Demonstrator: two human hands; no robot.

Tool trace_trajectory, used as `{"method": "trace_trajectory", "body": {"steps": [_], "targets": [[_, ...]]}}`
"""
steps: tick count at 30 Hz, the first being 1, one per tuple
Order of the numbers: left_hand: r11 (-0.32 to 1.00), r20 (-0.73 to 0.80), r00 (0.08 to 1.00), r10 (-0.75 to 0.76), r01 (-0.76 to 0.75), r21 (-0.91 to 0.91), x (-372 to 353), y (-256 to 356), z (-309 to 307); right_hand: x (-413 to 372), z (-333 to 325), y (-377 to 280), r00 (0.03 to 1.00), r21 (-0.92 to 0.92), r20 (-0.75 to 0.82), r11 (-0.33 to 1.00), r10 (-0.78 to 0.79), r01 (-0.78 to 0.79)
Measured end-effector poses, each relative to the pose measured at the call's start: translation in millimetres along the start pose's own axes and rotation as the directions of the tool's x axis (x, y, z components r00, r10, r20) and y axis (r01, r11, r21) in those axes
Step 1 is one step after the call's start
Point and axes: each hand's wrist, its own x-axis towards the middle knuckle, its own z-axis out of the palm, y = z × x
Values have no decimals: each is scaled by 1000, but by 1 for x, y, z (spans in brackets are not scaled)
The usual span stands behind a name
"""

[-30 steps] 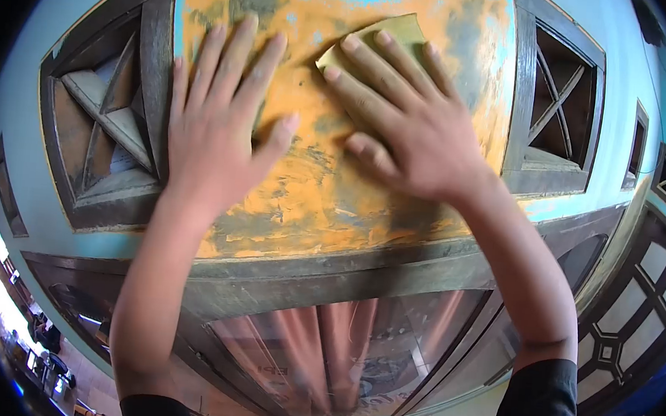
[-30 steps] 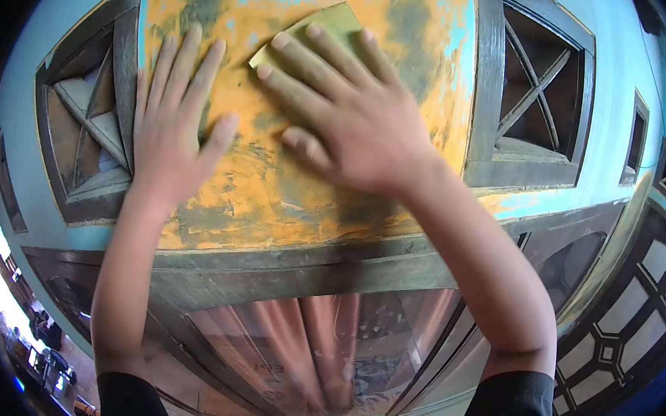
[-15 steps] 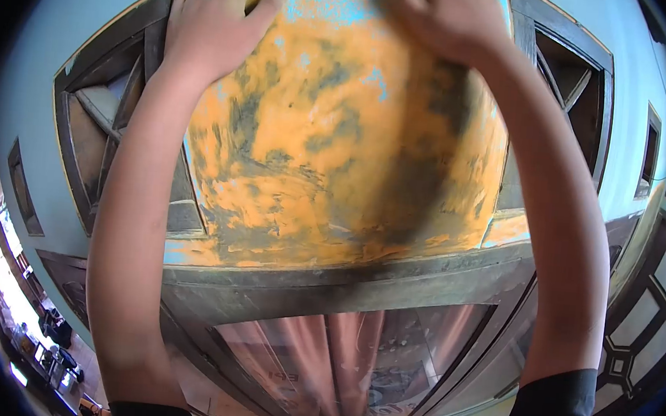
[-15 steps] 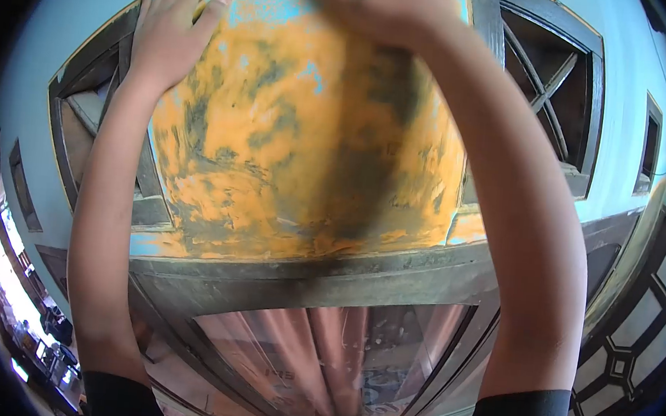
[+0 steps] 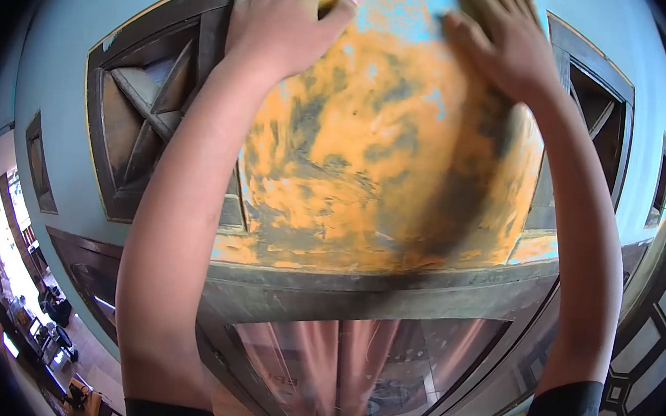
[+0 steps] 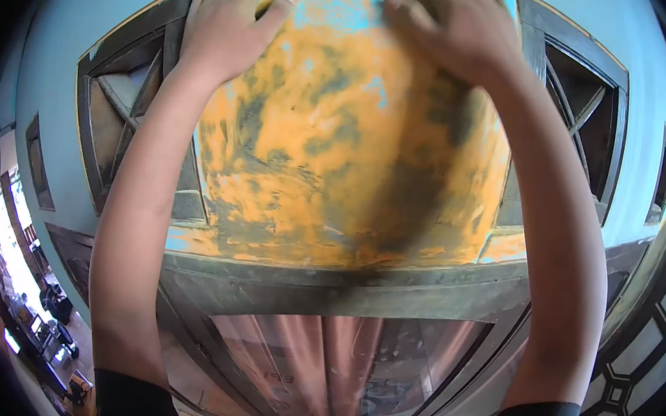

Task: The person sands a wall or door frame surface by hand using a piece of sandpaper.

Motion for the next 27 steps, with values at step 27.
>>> {"method": "trace_trajectory", "body": {"steps": [27], "targets": [[999, 0, 1000, -21, 21, -43, -19, 0, -5, 32, 21, -42, 957, 146, -279, 989, 75, -35]]}}
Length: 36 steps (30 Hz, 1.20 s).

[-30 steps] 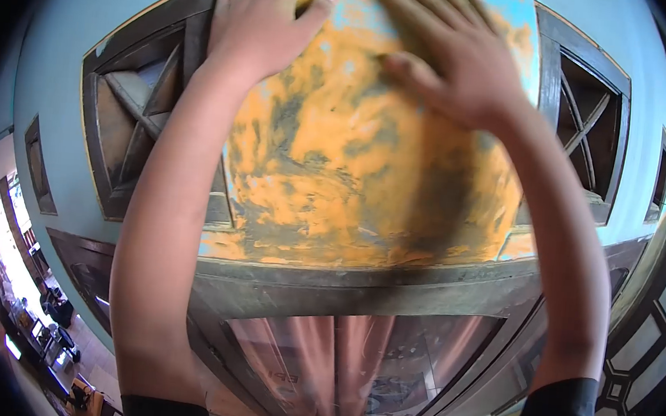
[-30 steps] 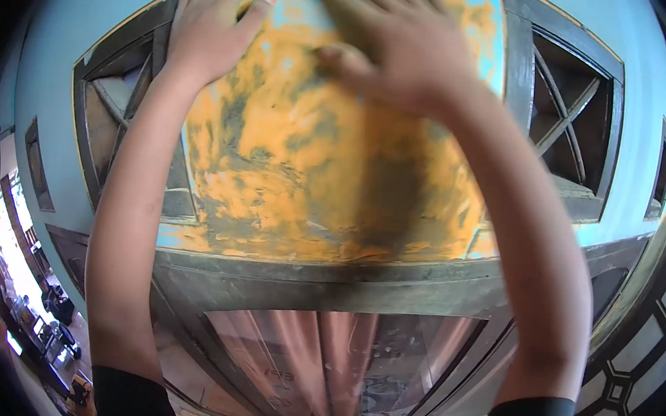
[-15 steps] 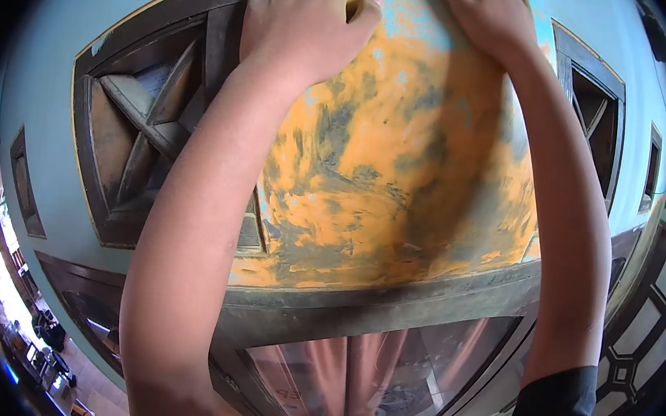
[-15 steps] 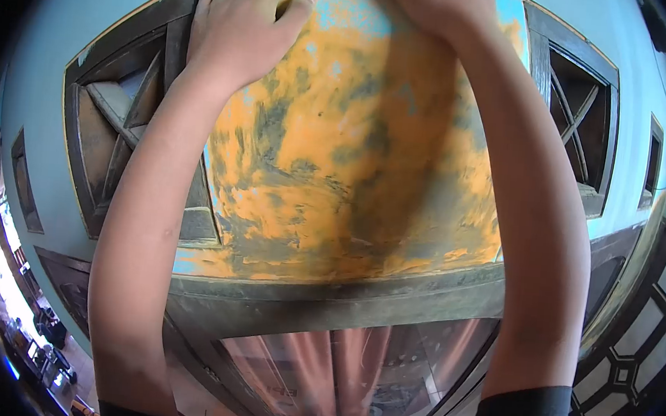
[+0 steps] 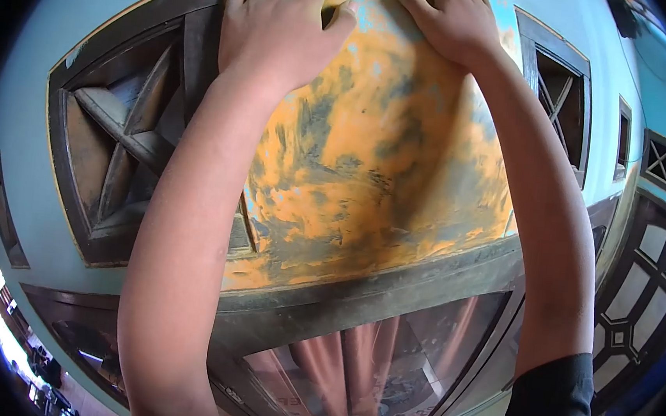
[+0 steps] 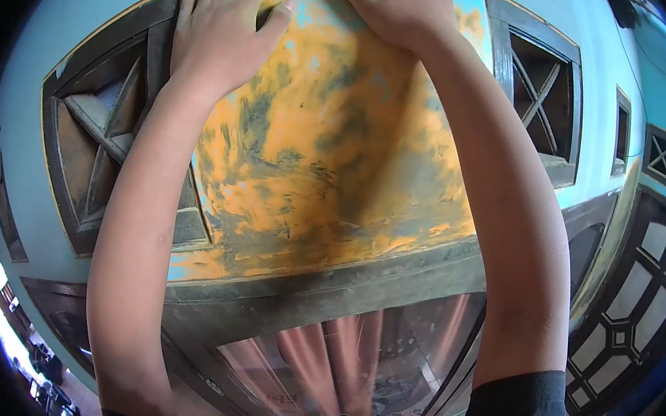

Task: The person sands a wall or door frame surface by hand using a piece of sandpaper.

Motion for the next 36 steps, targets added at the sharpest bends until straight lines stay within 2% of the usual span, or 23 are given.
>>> {"method": "trace_trajectory", "body": {"steps": [5, 8, 9, 12, 13, 15, 16, 18, 20, 23, 24, 26, 27, 28, 30, 32, 33, 34, 36], "targets": [[1000, 30, 1000, -8, 9, -13, -2, 1, -5, -4, 4, -5, 1000, -23, 7, 1000, 14, -14], [1000, 17, 1000, -6, 6, -10, 0, 0, -1, -29, 0, -25, 981, -47, 47, 980, -189, 191], [1000, 7, 1000, -8, 8, -1, 1, -1, 3, -31, -5, -20, 969, 3, 99, 973, -228, 229], [999, -29, 1000, 10, -9, 44, 5, -6, 19, -5, -9, 11, 991, -74, 121, 996, 59, -50], [998, -108, 993, 47, -41, 51, 7, -12, 32, -3, -19, 9, 984, 31, 50, 984, 171, -173], [993, -262, 958, 111, -95, 73, 10, -19, 44, 1, -4, 5, 982, -41, -4, 981, 188, -188], [996, -205, 975, 81, -73, 49, 9, -17, 40, 3, 3, 1, 981, -76, -28, 978, 193, -194], [1000, -83, 996, 29, -29, 4, 7, -10, 26, -12, 4, -14, 999, -63, 33, 998, 0, 2], [1000, -76, 997, 15, -14, 11, 7, -9, 24, -19, 3, -13, 989, -71, 57, 987, -137, 141], [1000, -61, 998, -5, 5, 0, 4, -6, 13, 11, 10, 14, 976, 47, -91, 979, 200, -197], [1000, -54, 999, -5, 4, -12, 2, -3, 12, 16, 14, 17, 966, 37, -106, 972, 235, -232], [1000, -70, 998, -9, 9, -1, 2, -2, 15, 11, 4, -10, 967, -46, -11, 966, 254, -254], [1000, -62, 998, -8, 7, -10, 3, -4, 16, 2, 10, -17, 990, -82, 21, 987, 142, -140], [1000, -58, 998, -7, 6, -18, 3, -5, 16, -14, 6, -28, 999, -44, 52, 999, -3, 5], [999, -39, 999, -7, 6, -41, -2, 0, 6, -21, -3, -19, 983, -46, 88, 985, -159, 163], [999, -36, 999, -8, 6, -36, -3, 0, 4, -1, 4, 8, 997, -86, 42, 994, 67, -63], [1000, -41, 999, -8, 7, -23, -2, -1, 6, 8, 5, 13, 982, -8, -35, 983, 186, -186], [1000, -47, 999, -6, 6, -12, -1, -2, 9, 16, 7, 21, 967, -2, -42, 968, 250, -250], [1000, -91, 996, 13, -15, -15, 6, -8, 21, 14, 4, -6, 966, -36, -44, 966, 255, -257]]}}
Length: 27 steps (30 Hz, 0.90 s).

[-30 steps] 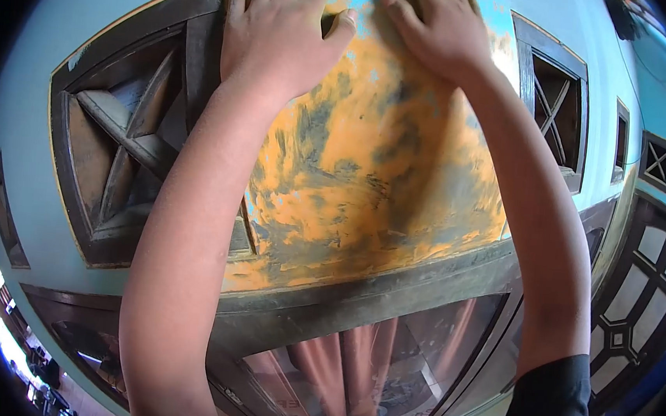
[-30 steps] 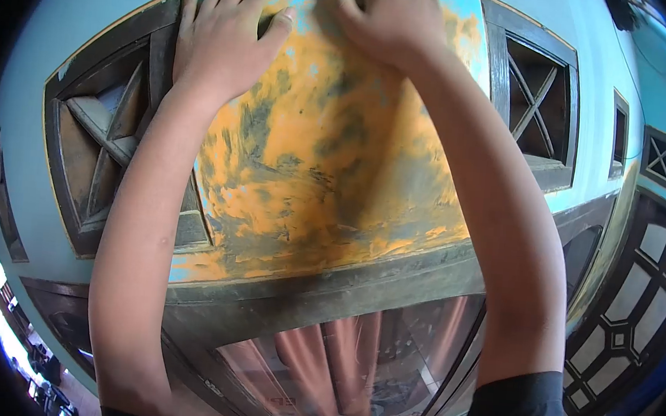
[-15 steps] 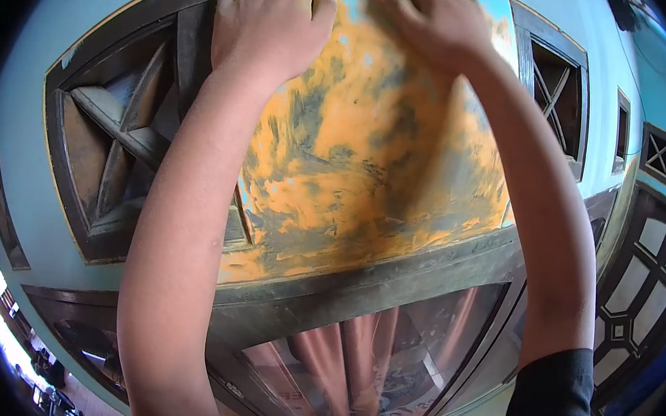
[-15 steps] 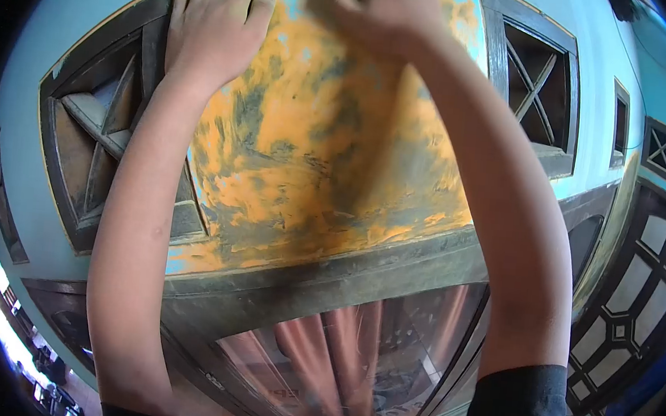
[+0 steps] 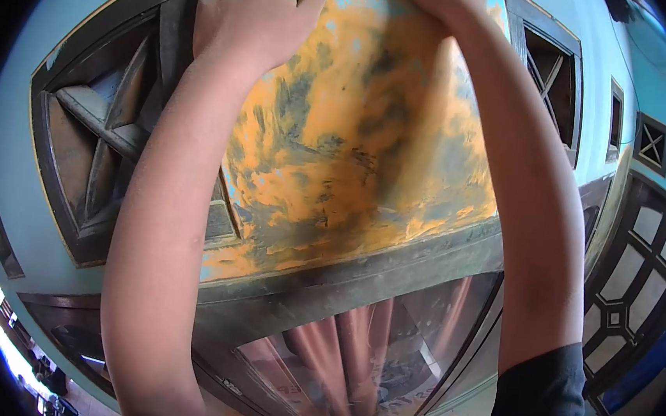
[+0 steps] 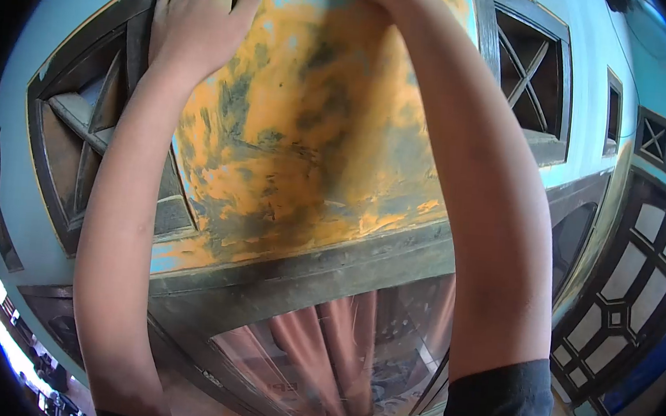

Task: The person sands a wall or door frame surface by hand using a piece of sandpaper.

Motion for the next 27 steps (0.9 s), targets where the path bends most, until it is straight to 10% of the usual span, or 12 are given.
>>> {"method": "trace_trajectory", "body": {"steps": [4, 10, 14, 16, 20, 22, 24, 27], "targets": [[1000, 45, 999, -14, 15, -22, -6, 6, -14, -30, 3, -10, 916, 0, 74, 919, -394, 395], [999, 38, 999, -30, 29, 29, -6, 9, -9, 7, 3, 14, 999, -28, 22, 999, -46, 47], [999, 51, 998, -31, 32, -12, -8, 11, -16, -50, -12, -13, 879, -5, 165, 891, -447, 454], [999, 40, 999, -34, 33, 18, -7, 9, -12, -28, -8, 4, 895, -67, 188, 904, -404, 422], [1000, 21, 999, -30, 30, 8, -5, 7, -8, 5, -2, 6, 998, -37, 36, 998, -47, 48], [1000, 37, 999, -24, 24, -13, -5, 8, -11, -7, -8, -13, 984, -16, 153, 995, -90, 94], [1000, 49, 999, -21, 22, -14, -8, 12, -16, -28, 6, -17, 887, 43, 31, 887, -461, 459], [1000, 38, 999, -18, 18, 0, -7, 11, -14, -11, -6, 10, 912, 111, 53, 910, -407, 400]]}}
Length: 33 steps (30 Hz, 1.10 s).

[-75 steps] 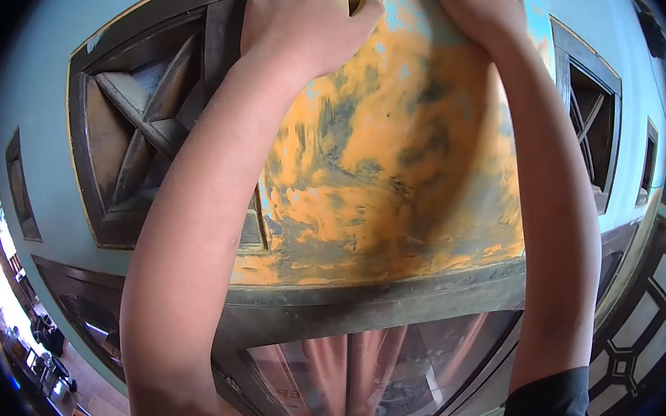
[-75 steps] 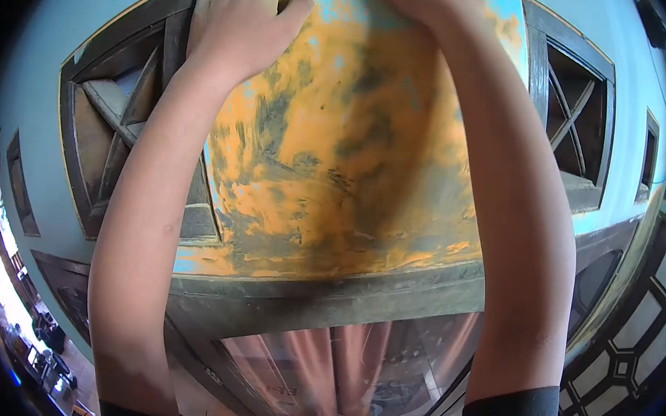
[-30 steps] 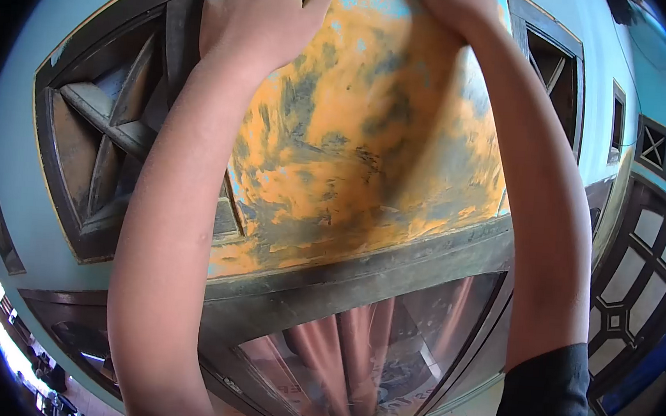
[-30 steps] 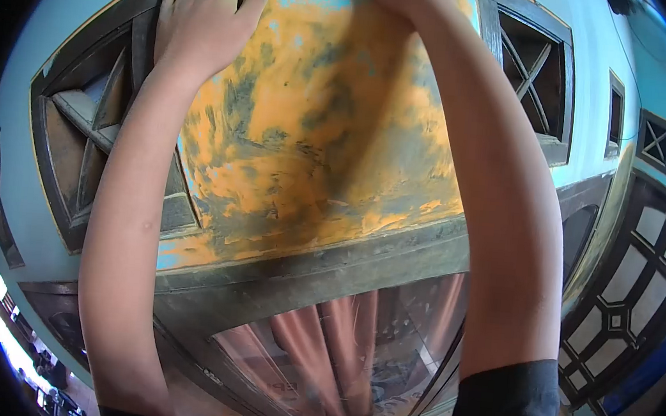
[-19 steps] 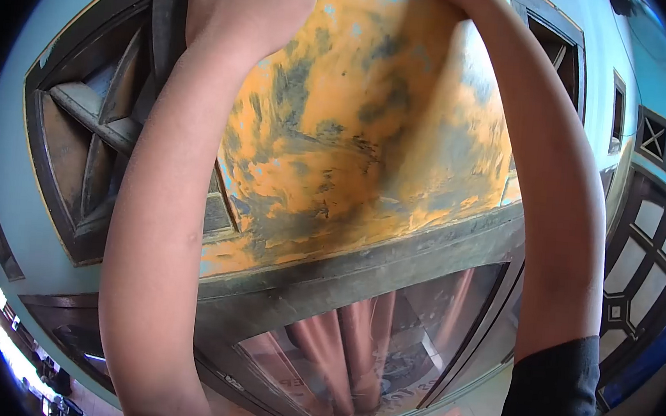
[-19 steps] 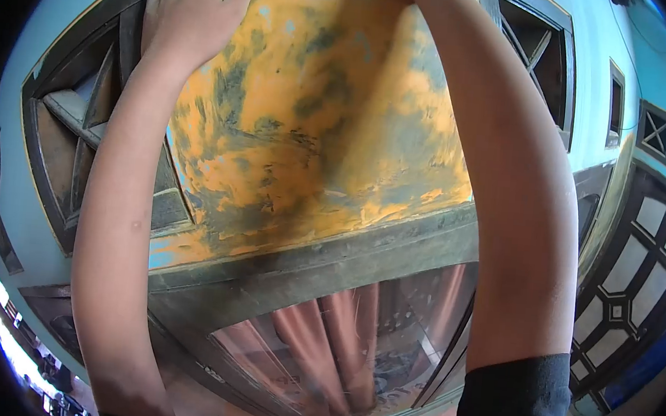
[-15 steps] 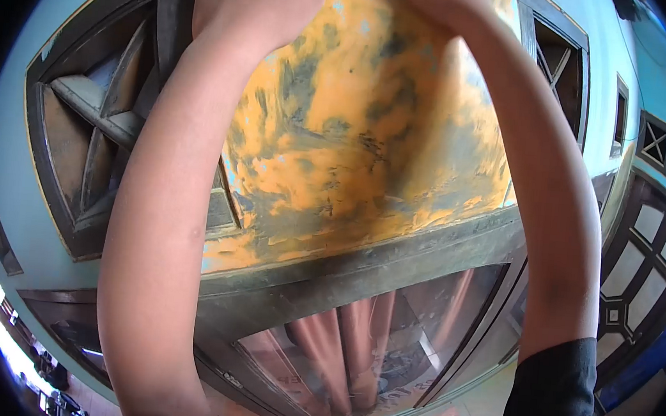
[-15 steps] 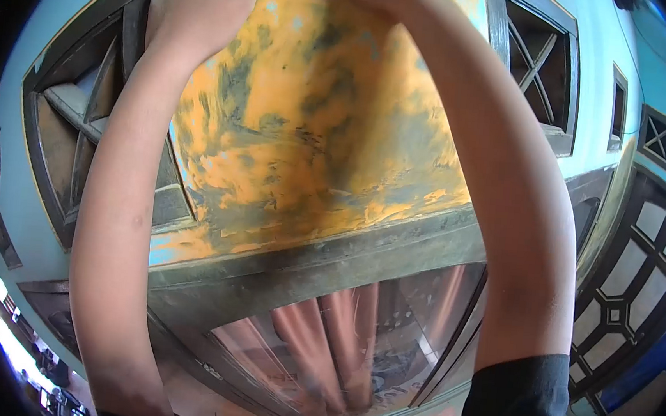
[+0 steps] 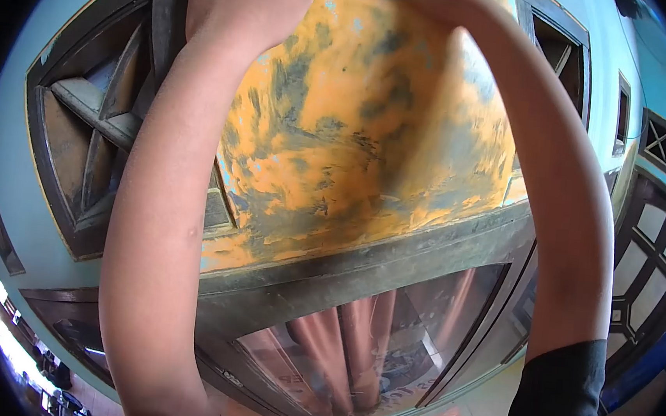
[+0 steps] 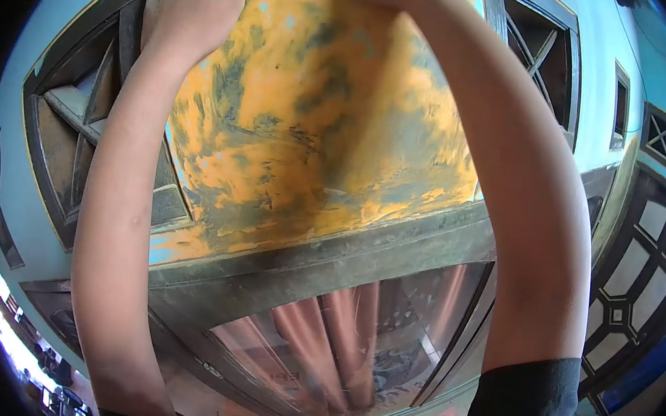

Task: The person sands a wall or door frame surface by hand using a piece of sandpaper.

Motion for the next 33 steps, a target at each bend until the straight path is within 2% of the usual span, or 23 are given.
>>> {"method": "trace_trajectory", "body": {"steps": [1, 2, 5, 6, 8, 9, 10, 11, 12, 13, 14, 17, 19, 20, 21, 23, 26, 27, 28, 29, 30, 31, 33], "targets": [[1000, -3, 1000, -2, 2, 2, 0, -1, 1, 0, -7, 3, 988, -2, -59, 990, 141, -142], [1000, -6, 1000, -3, 3, 4, 0, -2, 2, 16, 2, 24, 927, -127, -28, 919, 374, -374], [1000, 2, 1000, -8, 8, 6, -1, -1, 1, 15, 14, 11, 939, -117, -98, 933, 331, -341], [1000, 5, 1000, -9, 9, 5, -1, -1, 1, 7, 11, -9, 967, -110, -42, 961, 252, -255], [987, -188, 980, 61, -31, 156, 9, -15, 31, -23, 6, -32, 997, -108, 80, 994, 5, 4], [948, -363, 919, 155, -35, 317, 24, -40, 83, -28, 5, -26, 984, -101, 101, 982, -148, 158], [946, -363, 919, 156, -34, 322, 26, -40, 83, -25, 2, -14, 990, -99, 82, 988, -111, 119], [945, -362, 919, 157, -33, 327, 28, -40, 82, -16, -3, -6, 988, -137, 107, 986, 115, -100], [985, -190, 980, 59, -26, 173, 11, -15, 29, -9, 0, 10, 972, -110, 8, 967, 234, -231], [996, -86, 996, 19, -11, 90, 6, -7, 13, -4, 3, 24, 934, -71, -85, 933, 348, -354], [1000, 18, 1000, -22, 21, 12, 1, 1, -4, -1, 5, 24, 917, -114, -92, 911, 387, -396], [999, 52, 998, -33, 34, -16, 1, 3, -8, -20, -9, -33, 980, -58, -25, 978, 198, -199], [999, 50, 998, -35, 36, -28, 2, 4, -9, -36, 1, -25, 992, -117, 68, 987, -105, 113], [999, 43, 998, -35, 36, -23, 4, 3, -9, -33, 2, -7, 985, -152, 125, 978, -123, 141], [1000, 34, 999, -25, 24, 3, 4, -1, -3, -30, -15, -11, 979, -191, 200, 981, 32, 6], [1000, 28, 999, -17, 16, 13, 4, 0, -2, -17, -7, 45, 956, -118, 19, 950, 294, -289], [1000, 31, 999, -28, 28, 4, 4, 5, -4, 1, 2, 27, 854, -167, -83, 837, 514, -521], [1000, 36, 999, -26, 26, 18, 6, 3, -2, -1, 1, 8, 891, -195, -12, 873, 453, -447], [999, 39, 999, -29, 28, 33, 7, 0, -1, -18, -9, -26, 967, -154, 13, 956, 256, -251], [999, 46, 998, -30, 29, 14, 9, -1, 1, -28, 12, -32, 993, -209, -1, 972, 114, -112], [999, 55, 998, -32, 32, -3, 10, -3, 2, -30, 9, -27, 997, -168, 43, 985, 57, -49], [999, 64, 997, -33, 34, -17, 9, -5, 3, -33, 4, -19, 997, -122, 81, 992, -2, 12], [997, -75, 997, 20, -14, 81, 3, -3, 10, -24, -4, 2, 995, -106, 40, 990, 95, -91]]}}
